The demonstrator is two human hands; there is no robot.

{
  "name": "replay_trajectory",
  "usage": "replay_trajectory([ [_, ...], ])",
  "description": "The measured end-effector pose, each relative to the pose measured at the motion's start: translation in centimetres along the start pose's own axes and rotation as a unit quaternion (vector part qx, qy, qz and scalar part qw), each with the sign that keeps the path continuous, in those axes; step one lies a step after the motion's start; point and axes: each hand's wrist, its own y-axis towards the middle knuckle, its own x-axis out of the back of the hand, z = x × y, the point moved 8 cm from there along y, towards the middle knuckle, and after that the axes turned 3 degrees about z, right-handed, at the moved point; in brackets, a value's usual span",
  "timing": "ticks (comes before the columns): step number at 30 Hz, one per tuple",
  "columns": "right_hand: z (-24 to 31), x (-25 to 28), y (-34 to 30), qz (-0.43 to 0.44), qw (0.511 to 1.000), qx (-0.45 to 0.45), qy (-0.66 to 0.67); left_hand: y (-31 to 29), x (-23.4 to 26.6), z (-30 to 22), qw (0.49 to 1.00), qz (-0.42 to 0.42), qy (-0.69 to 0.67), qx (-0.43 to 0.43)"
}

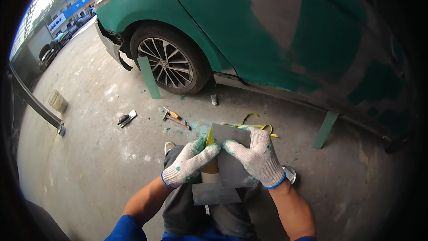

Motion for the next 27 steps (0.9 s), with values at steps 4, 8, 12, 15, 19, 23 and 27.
replay_trajectory([
  [4,0.9,-0.3,-0.6,-0.044,0.960,0.088,-0.262,0.3,0.1,-1.3,0.996,0.014,0.089,0.016],
  [8,2.3,-0.8,-0.7,-0.029,0.945,0.138,-0.295,0.1,0.3,-1.1,0.996,0.045,0.073,0.003],
  [12,1.9,-0.1,-0.7,-0.013,0.950,0.139,-0.279,0.8,-1.0,-1.1,0.996,0.075,0.045,0.002],
  [15,0.2,0.6,0.5,0.008,0.996,-0.081,0.033,0.6,-0.5,0.4,0.992,0.054,-0.094,0.061],
  [19,-0.5,-2.2,-0.1,-0.004,0.999,-0.030,0.022,0.5,0.5,2.5,0.973,-0.003,-0.224,0.056],
  [23,-0.9,1.5,0.0,-0.029,0.991,-0.065,0.113,1.2,0.7,2.9,0.973,-0.003,-0.229,-0.004],
  [27,-0.6,1.7,-1.0,-0.083,0.988,-0.086,0.096,1.9,0.1,2.2,0.979,0.018,-0.192,-0.062],
])
